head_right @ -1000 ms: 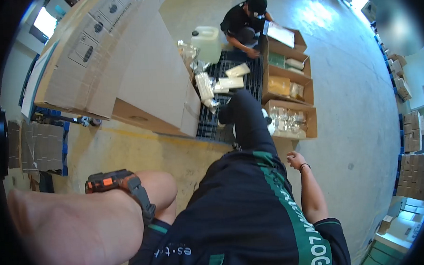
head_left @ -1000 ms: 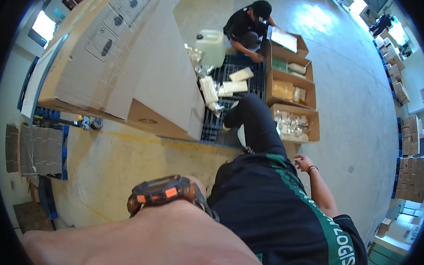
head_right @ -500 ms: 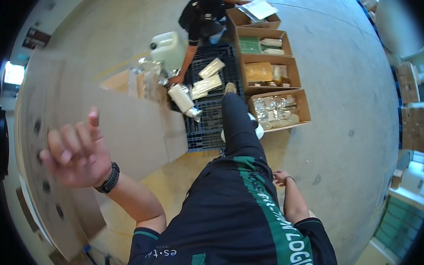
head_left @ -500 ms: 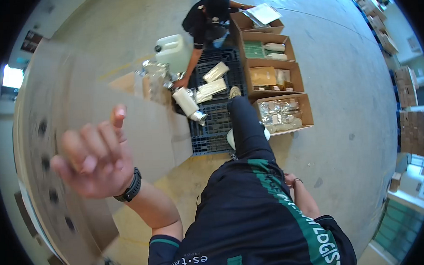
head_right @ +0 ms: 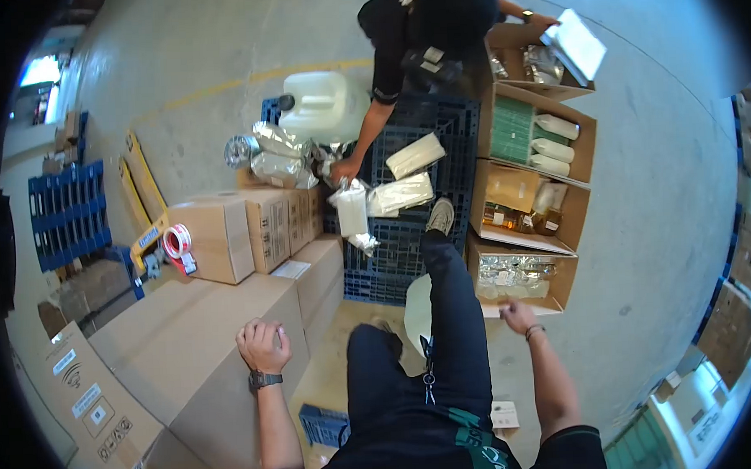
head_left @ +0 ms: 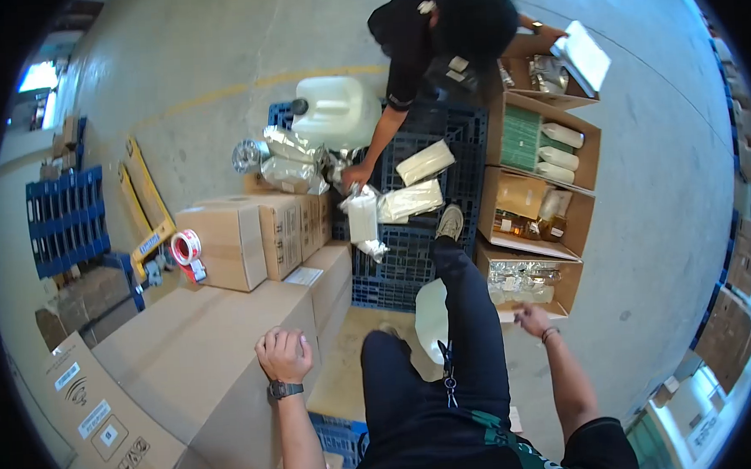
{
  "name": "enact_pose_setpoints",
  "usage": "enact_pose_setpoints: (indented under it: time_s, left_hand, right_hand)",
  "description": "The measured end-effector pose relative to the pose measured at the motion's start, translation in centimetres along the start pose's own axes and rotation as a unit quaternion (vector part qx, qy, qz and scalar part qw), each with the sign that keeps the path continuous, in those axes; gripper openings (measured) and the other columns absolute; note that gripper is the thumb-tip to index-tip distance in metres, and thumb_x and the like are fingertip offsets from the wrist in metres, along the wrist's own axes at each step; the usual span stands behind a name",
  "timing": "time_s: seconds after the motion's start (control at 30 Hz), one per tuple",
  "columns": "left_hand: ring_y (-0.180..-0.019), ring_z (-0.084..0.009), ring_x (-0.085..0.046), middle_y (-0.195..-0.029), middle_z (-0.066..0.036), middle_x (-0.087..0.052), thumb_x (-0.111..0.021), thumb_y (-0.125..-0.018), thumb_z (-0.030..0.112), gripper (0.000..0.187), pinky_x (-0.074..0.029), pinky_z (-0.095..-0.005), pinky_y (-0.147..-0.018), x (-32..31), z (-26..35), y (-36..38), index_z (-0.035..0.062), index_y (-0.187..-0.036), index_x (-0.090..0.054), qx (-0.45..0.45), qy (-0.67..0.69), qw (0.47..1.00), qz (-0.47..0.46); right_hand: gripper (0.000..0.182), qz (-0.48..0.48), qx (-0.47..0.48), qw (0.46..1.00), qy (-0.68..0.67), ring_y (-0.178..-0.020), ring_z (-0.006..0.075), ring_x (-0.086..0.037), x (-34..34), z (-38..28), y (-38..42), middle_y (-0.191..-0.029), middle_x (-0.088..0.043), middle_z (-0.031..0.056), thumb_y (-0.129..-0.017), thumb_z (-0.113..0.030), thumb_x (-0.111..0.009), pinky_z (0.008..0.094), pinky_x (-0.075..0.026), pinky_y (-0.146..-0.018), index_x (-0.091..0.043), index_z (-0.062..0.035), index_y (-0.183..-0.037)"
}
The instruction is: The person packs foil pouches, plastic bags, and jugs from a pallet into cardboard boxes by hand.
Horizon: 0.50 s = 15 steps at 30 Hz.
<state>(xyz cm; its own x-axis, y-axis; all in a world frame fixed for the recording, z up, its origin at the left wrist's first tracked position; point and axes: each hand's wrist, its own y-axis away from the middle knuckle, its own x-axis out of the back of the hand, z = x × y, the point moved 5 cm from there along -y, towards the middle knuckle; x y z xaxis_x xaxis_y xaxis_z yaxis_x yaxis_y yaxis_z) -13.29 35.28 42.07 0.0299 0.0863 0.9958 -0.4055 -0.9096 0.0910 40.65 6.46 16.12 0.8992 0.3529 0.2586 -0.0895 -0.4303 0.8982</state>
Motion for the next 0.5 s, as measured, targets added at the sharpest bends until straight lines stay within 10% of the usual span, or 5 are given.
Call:
enact_pose_setpoints:
  time_s: [0.17, 0.33, 0.5]
  left_hand:
    - [-0.095, -0.0286, -0.068, -0.094, -0.008, -0.07, -0.065, -0.091, 0.008, 0.024, -0.051, -0.0446, -0.093, -9.3, 1.2, -0.7, 0.0102, -0.113, -0.073, 0.22, 0.224, 0.948, -0.059]
    - [-0.087, -0.0231, -0.075, -0.099, -0.013, -0.076, -0.062, -0.102, 0.014, 0.034, -0.059, -0.0371, -0.082, -32.1, 6.9, 2.7, 0.0065, -0.135, -0.06, 0.404, 0.576, 0.62, -0.348]
    - [-0.106, -0.0387, -0.073, -0.115, -0.016, -0.077, -0.068, -0.095, 0.024, 0.035, -0.058, -0.0459, -0.095, -45.5, 8.3, -3.2, 0.0088, -0.127, -0.069, 0.171, 0.326, 0.777, -0.511]
  right_hand:
    - [0.032, 0.089, -0.007, 0.996, -0.03, -0.08, 0.0166, -0.073, 5.5, -10.6, -4.5, -0.09, -0.075, 0.0107, -0.101, -0.023, -0.059, 0.0326, -0.057, -0.077, -0.069, -0.0043, -0.126]
    - [0.029, 0.108, 0.027, 0.994, 0.022, -0.085, 0.026, -0.076, 1.5, -14.7, -7.8, -0.089, -0.075, 0.014, -0.097, -0.02, -0.066, 0.0394, -0.059, -0.078, -0.071, -0.0107, -0.124]
    - [0.03, 0.054, 0.084, 0.99, 0.097, -0.097, 0.04, -0.074, -3.5, -17.5, -20.6, -0.098, -0.077, 0.0212, -0.093, -0.019, -0.063, 0.0462, -0.059, -0.089, -0.069, -0.0065, -0.12]
